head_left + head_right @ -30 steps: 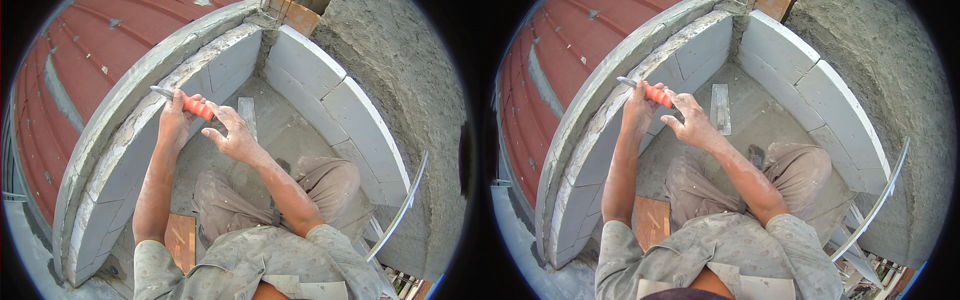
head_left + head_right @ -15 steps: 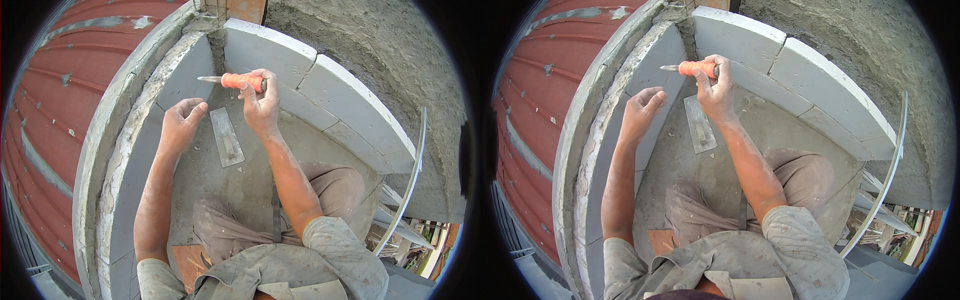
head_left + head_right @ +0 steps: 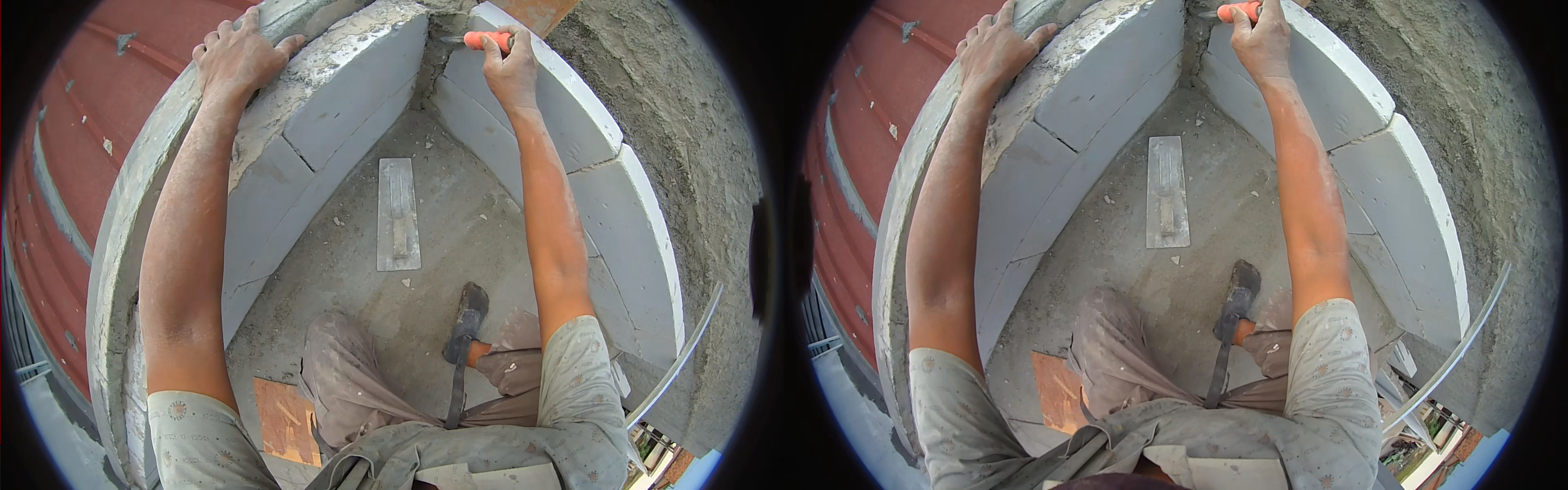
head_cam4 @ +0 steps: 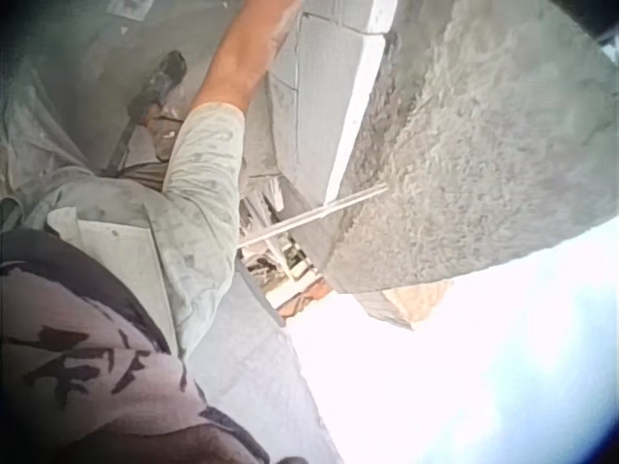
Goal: The recorder is smoothing and leveling mortar/concrete on a wall ledge using a trowel, a straight edge, and a scraper.
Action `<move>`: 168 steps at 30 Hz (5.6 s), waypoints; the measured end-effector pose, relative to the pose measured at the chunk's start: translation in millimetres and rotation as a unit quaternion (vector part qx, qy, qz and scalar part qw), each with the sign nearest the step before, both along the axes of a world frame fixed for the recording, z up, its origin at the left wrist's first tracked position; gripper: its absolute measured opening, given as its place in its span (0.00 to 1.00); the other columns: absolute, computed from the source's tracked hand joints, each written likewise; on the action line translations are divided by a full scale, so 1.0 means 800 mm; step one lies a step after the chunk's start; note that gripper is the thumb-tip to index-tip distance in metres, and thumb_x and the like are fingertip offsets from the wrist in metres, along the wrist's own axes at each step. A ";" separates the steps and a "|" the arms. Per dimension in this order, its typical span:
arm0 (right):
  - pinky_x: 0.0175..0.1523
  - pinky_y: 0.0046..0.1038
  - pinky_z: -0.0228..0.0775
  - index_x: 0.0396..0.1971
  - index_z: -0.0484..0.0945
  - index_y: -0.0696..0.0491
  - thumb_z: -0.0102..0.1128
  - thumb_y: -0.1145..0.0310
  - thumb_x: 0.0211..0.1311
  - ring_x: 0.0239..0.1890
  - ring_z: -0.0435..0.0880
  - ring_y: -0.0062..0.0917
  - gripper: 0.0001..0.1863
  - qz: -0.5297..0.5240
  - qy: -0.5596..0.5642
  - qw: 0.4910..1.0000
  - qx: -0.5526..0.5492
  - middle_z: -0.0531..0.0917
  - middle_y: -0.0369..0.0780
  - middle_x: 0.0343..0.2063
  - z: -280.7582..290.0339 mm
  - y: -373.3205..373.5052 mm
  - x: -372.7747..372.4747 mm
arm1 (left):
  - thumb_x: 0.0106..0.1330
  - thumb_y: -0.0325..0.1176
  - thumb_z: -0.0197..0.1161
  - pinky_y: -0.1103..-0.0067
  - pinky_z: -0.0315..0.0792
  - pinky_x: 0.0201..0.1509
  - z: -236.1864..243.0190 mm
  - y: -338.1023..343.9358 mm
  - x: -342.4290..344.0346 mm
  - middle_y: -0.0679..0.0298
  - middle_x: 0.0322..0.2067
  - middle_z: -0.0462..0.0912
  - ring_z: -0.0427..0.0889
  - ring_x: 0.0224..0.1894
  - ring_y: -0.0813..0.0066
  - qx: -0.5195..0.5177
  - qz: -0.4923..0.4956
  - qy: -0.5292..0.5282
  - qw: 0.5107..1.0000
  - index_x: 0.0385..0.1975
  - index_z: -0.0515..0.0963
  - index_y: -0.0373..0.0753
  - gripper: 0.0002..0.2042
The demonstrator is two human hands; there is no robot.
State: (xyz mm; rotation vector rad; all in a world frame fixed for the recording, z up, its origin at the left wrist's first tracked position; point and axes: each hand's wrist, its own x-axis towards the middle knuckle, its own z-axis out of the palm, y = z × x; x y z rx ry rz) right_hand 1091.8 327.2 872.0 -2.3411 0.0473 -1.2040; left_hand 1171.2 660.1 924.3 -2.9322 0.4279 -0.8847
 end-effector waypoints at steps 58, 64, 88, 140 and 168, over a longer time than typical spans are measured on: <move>0.35 0.33 0.71 0.30 0.71 0.55 0.71 0.62 0.50 0.30 0.79 0.32 0.18 -0.049 -0.055 0.997 0.036 0.76 0.40 0.25 -0.047 0.035 -0.015 | 0.53 0.53 0.63 0.64 0.61 0.58 0.041 -0.027 -0.040 0.50 0.47 0.75 0.70 0.54 0.56 -0.044 0.036 0.064 0.996 0.54 0.69 0.36 0.33; 0.35 0.30 0.71 0.31 0.73 0.54 0.72 0.58 0.50 0.27 0.79 0.29 0.20 -0.038 -0.039 0.996 -0.070 0.78 0.39 0.24 -0.041 0.029 0.024 | 0.54 0.53 0.63 0.64 0.61 0.57 0.038 -0.022 -0.041 0.50 0.47 0.75 0.71 0.54 0.56 -0.051 0.026 0.049 0.997 0.54 0.70 0.36 0.32; 0.35 0.27 0.75 0.35 0.72 0.53 0.69 0.59 0.54 0.27 0.83 0.27 0.17 -0.009 -0.021 0.995 -0.093 0.82 0.40 0.28 -0.015 0.032 0.022 | 0.55 0.54 0.62 0.64 0.61 0.58 0.044 -0.025 -0.044 0.49 0.49 0.75 0.70 0.55 0.56 -0.048 0.037 0.088 0.994 0.57 0.68 0.36 0.34; 0.37 0.32 0.74 0.33 0.74 0.52 0.69 0.61 0.52 0.29 0.82 0.32 0.15 0.063 0.000 0.996 0.067 0.81 0.41 0.29 -0.083 0.042 -0.006 | 0.56 0.54 0.61 0.65 0.61 0.58 0.043 -0.024 -0.043 0.48 0.49 0.75 0.71 0.55 0.57 -0.018 0.055 0.084 0.995 0.57 0.68 0.34 0.34; 0.39 0.30 0.75 0.34 0.73 0.54 0.69 0.65 0.53 0.33 0.83 0.32 0.15 0.063 0.008 0.998 -0.011 0.83 0.41 0.32 -0.133 0.032 0.015 | 0.55 0.54 0.61 0.64 0.62 0.58 0.046 -0.030 -0.042 0.49 0.48 0.76 0.72 0.55 0.56 -0.020 0.060 0.090 0.994 0.55 0.70 0.35 0.33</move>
